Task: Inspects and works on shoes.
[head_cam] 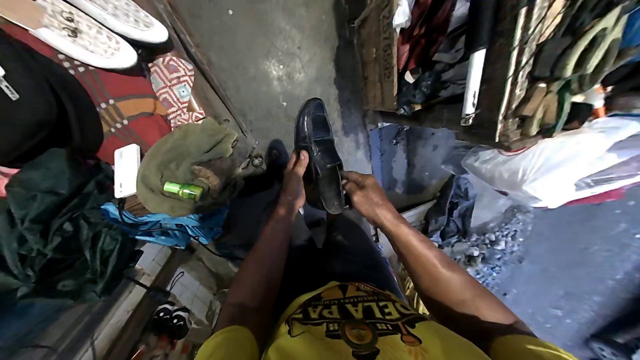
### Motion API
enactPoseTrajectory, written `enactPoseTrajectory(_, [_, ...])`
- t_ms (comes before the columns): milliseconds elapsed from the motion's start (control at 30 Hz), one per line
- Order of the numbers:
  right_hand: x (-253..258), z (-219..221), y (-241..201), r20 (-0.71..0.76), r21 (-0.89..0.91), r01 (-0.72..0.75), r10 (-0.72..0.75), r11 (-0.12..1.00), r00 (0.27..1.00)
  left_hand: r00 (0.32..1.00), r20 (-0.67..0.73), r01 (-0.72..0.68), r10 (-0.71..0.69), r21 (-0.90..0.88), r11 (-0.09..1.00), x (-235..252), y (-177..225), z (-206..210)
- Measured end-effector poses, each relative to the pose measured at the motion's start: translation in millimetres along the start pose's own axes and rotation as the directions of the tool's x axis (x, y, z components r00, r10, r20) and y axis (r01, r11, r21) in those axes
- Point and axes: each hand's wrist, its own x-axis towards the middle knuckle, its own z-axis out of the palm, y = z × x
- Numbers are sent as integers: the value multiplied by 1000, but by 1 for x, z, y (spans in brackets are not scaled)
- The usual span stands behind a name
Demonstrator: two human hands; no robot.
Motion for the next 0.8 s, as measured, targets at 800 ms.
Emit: enactPoseTrajectory(800, [-15,27,10,-156,-431,177,-266,885,951,997,39,62,-66,88,994,-17,-6,-6])
